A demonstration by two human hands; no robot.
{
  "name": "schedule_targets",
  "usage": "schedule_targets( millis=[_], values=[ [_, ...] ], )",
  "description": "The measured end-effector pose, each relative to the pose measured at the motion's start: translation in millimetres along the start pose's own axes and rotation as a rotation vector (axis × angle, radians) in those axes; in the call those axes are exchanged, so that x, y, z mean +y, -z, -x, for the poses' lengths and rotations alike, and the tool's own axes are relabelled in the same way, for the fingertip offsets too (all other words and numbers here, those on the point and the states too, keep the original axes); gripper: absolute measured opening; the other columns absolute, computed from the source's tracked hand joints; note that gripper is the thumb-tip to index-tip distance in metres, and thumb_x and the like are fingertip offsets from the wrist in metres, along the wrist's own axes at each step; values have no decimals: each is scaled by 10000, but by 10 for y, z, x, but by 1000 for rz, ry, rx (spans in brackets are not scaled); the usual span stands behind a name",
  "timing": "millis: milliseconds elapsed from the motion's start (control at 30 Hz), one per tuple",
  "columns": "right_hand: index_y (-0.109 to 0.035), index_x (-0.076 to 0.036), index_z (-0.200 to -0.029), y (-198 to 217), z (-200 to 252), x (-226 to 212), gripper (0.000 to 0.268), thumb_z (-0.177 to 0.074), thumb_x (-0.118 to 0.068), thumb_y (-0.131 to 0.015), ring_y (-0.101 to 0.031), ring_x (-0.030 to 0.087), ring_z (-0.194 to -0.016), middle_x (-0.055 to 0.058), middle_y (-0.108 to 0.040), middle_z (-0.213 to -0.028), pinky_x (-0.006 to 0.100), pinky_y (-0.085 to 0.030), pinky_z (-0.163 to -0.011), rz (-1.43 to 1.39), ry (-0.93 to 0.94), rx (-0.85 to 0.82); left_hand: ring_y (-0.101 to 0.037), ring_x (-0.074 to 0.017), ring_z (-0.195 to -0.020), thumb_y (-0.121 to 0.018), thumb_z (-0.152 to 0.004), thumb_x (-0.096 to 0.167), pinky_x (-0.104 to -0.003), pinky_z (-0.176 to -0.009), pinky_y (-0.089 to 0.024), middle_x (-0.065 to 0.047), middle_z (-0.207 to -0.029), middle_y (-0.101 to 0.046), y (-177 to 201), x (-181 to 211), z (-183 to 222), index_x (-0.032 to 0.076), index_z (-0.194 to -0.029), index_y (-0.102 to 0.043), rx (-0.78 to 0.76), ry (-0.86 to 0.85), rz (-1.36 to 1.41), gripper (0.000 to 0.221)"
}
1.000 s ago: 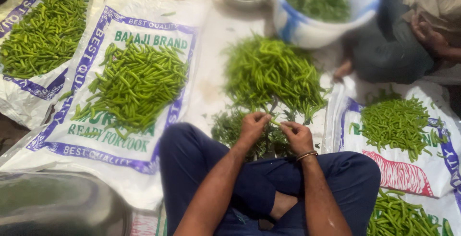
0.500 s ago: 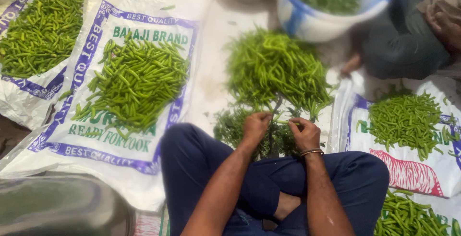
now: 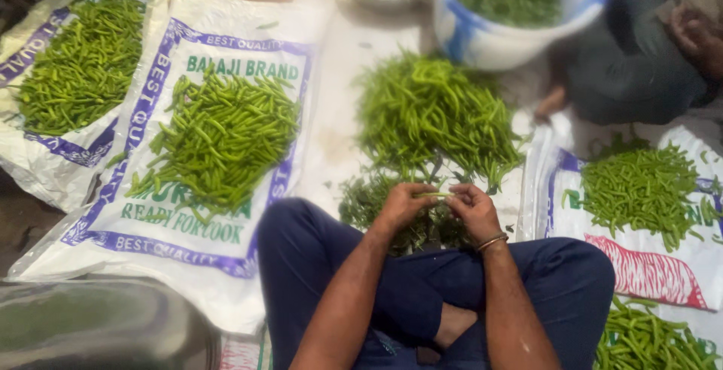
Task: The person sits cross-legged on the floor and manually trims the stems off green chilies. They pick up individual chilies from a large pile, snap off the ends, and place the trimmed chilies into a white bucket. A second person is visible in the background performing a similar task.
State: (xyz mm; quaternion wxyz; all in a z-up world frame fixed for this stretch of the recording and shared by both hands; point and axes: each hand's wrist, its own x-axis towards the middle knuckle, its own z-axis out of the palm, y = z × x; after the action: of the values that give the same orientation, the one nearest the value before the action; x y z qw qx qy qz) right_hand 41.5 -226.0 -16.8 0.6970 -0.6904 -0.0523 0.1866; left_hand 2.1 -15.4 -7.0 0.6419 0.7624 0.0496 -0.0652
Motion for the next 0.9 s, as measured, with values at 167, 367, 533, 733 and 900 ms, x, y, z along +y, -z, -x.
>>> schedule_targets(
  millis=[167,367,533,733,900],
  values=[
    [-725,7,-1082,-24,-75,96,187,-923,-91,-727,-663,94,-689,47,-730,-834,236,-545,-622,22,-31,10,-736,-211,-917,-758,-886,249,-355,-847,-587,-102,-1064,-787,45,38,18,104,-1153,-776,44,78,-11,304],
    [-759,-14,-1052,-53,-280,468,200,-931,-170,-728,-663,127,-741,57,-738,-861,260,-528,-666,343,46,79,-738,-233,-910,-725,-922,231,-384,-848,-584,-128,-1023,-793,-107,-370,-183,100,-1081,-809,167,86,-196,223],
    [-769,-101,-1024,451,-536,736,224,-932,-296,-710,-626,151,-777,69,-722,-900,279,-470,-685,485,-80,544,-684,-311,-858,-659,-1068,348,-451,-773,-548,-211,-932,-742,-49,-487,-339,16,-976,-777,667,198,-283,364],
    [-722,-293,-1104,817,-524,413,164,-1009,-298,-589,-482,101,-635,15,-671,-901,252,-347,-511,-467,-222,649,-624,-165,-675,-611,-996,342,-316,-601,-509,-80,-828,-689,744,-26,-242,52,-1121,-700,1122,251,513,327],
    [-756,-123,-1026,11,-697,590,179,-891,-166,-645,-647,356,-992,150,-688,-1018,477,-533,-892,1034,252,122,-590,-107,-625,-601,-968,301,-269,-566,-514,-10,-834,-679,213,236,-109,146,-1226,-634,706,422,400,303]
  ],
)
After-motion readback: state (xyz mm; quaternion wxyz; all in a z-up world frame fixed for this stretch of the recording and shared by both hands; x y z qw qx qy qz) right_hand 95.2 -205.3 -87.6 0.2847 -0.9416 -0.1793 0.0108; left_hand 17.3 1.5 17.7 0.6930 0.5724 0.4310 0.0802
